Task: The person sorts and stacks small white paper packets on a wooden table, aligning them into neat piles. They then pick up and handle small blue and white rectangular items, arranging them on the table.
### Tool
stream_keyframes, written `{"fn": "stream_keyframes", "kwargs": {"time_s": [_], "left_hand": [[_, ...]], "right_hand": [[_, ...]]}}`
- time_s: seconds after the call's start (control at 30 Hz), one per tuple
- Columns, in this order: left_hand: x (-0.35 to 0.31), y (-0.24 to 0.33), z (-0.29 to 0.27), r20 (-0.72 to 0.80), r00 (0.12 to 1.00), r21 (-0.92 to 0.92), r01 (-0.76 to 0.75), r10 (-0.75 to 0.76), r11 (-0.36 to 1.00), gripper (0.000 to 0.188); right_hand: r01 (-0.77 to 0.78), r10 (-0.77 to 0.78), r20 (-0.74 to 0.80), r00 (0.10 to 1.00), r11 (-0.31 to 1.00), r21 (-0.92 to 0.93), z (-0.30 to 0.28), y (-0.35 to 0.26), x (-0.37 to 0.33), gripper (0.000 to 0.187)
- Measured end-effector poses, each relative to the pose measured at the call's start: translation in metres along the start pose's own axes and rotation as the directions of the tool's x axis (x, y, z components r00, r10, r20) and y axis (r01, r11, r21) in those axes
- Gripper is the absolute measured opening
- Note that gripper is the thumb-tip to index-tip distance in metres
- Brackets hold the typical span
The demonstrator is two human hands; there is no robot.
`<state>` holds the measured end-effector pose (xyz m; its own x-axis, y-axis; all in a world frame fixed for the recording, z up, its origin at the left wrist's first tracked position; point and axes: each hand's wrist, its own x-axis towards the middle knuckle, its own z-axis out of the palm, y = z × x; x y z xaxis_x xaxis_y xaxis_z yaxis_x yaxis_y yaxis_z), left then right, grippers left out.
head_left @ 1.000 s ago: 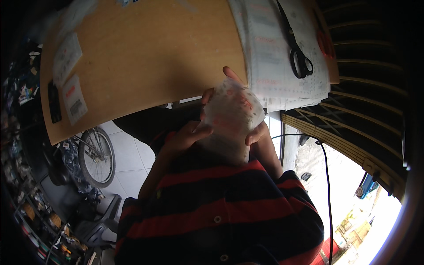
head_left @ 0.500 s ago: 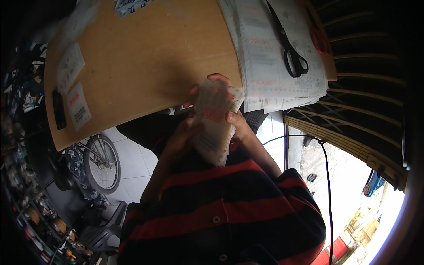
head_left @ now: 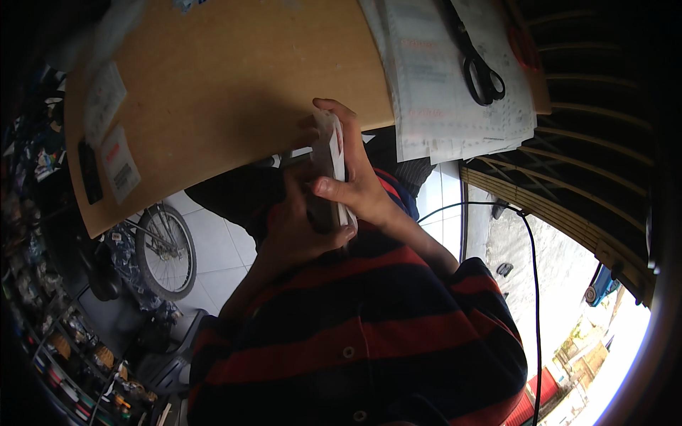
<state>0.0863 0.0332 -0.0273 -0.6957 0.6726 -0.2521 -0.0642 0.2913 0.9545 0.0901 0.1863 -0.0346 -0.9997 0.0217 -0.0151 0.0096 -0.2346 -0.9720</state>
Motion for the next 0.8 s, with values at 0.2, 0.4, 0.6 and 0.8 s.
{"fn": "stream_keyframes", "kwargs": {"time_s": [0.2,0.4,0.6,0.8], "left_hand": [[0.002,-0.006,0.004,-0.005,0.999,-0.028,-0.046,0.046,0.999,0.078],[0.008,0.000,0.007,-0.011,0.994,0.046,-0.111,0.112,0.993,0.071],[0.003,0.001,0.004,-0.017,1.000,-0.209,-0.003,0.000,0.978,0.063],[-0.003,-0.017,0.002,0.013,0.997,-0.346,0.078,-0.078,0.935,0.060]], "right_hand": [[-0.028,0.041,-0.071,0.997,0.983,0.184,-0.004,0.003,-0.007,0.099],[-0.023,0.028,-0.055,0.998,0.996,0.087,-0.001,-0.002,-0.006,0.102],[-0.015,0.020,-0.037,0.999,0.989,0.149,-0.009,0.000,-0.005,0.112],[-0.034,0.059,-0.075,0.995,0.956,0.291,-0.011,0.000,-0.008,0.115]]}}
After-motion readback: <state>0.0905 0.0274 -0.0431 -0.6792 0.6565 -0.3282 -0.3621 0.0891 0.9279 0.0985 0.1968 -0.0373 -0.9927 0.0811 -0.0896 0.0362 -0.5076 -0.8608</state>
